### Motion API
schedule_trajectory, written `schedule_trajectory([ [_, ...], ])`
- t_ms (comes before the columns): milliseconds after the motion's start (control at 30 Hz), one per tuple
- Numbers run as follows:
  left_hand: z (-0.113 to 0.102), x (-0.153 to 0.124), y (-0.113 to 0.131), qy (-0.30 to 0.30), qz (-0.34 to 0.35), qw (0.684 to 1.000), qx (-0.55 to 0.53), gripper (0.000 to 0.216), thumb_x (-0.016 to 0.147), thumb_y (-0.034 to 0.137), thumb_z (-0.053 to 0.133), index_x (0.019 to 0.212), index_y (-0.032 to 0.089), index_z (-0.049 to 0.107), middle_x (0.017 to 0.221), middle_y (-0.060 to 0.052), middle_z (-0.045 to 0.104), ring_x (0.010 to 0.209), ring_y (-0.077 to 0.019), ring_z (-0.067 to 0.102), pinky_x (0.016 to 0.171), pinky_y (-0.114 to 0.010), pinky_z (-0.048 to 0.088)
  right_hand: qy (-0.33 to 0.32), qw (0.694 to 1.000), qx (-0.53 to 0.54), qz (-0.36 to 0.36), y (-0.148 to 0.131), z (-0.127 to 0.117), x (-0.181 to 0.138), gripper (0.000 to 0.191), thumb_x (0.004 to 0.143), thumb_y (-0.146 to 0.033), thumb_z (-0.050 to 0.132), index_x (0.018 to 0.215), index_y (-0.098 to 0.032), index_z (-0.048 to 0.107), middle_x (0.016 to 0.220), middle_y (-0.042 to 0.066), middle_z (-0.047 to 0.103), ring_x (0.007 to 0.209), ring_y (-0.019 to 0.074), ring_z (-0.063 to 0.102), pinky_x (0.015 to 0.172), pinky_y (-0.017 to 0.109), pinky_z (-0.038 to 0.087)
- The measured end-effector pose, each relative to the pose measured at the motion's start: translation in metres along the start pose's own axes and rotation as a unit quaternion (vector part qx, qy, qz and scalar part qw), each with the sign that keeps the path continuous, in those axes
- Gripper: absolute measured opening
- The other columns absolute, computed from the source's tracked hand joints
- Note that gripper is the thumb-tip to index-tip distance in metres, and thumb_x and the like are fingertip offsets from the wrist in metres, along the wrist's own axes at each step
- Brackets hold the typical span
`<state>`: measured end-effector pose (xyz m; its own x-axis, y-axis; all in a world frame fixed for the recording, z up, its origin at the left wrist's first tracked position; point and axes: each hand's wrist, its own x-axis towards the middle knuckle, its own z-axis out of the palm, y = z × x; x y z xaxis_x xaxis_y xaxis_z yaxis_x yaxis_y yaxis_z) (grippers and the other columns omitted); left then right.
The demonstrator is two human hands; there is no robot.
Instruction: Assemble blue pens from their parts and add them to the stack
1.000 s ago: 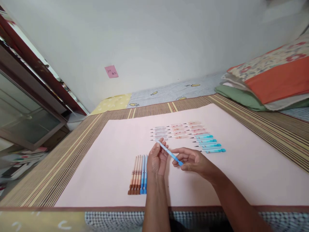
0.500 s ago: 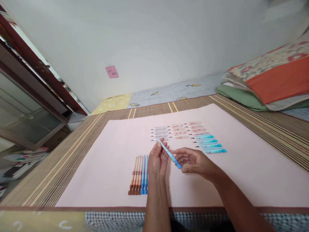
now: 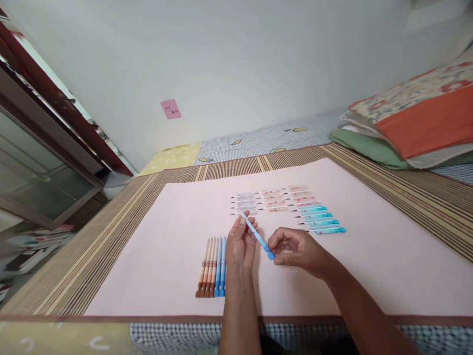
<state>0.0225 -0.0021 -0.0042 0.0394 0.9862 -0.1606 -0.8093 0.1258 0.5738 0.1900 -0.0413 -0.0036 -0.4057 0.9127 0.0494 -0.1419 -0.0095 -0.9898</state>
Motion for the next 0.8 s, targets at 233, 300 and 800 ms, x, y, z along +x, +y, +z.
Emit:
schedule_trajectory([
  [233, 0.0, 0.001, -0.001, 0.024, 0.006, 1.0, -0.004, 0.021, 0.077, 0.017, 0.073, 0.096, 0.008, 0.072, 0.08, -0.007, 0.069, 0.068, -0.0094, 0.062, 0.068, -0.019, 0.049, 0.025, 0.996, -0.083, -0.023, -0.014, 0.014, -0.002, 0.021, 0.07, -0.027, 0.081, 0.08, -0.018, 0.065, 0.075, -0.003, 0.062, 0.071, 0.0116, 0.053, 0.067, 0.024, 0.043],
  [300, 0.0, 0.002, 0.0, 0.037, 0.008, 0.999, -0.005, 0.017, 0.079, 0.015, 0.071, 0.094, 0.008, 0.072, 0.078, -0.006, 0.068, 0.067, -0.009, 0.061, 0.067, -0.019, 0.049, 0.029, 0.991, -0.125, -0.027, -0.02, 0.02, -0.002, 0.015, 0.072, -0.022, 0.077, 0.08, -0.019, 0.065, 0.076, -0.003, 0.063, 0.073, 0.0128, 0.055, 0.07, 0.025, 0.044],
  [800, -0.004, -0.008, 0.036, 0.007, 0.015, 0.99, 0.142, 0.03, 0.074, 0.021, 0.079, 0.101, 0.009, 0.072, 0.094, -0.013, 0.075, 0.072, -0.0136, 0.069, 0.07, -0.022, 0.054, 0.033, 0.95, -0.298, -0.083, -0.02, 0.048, -0.004, 0.015, 0.073, -0.009, 0.063, 0.079, -0.022, 0.059, 0.082, -0.003, 0.065, 0.078, 0.014, 0.06, 0.073, 0.026, 0.046],
])
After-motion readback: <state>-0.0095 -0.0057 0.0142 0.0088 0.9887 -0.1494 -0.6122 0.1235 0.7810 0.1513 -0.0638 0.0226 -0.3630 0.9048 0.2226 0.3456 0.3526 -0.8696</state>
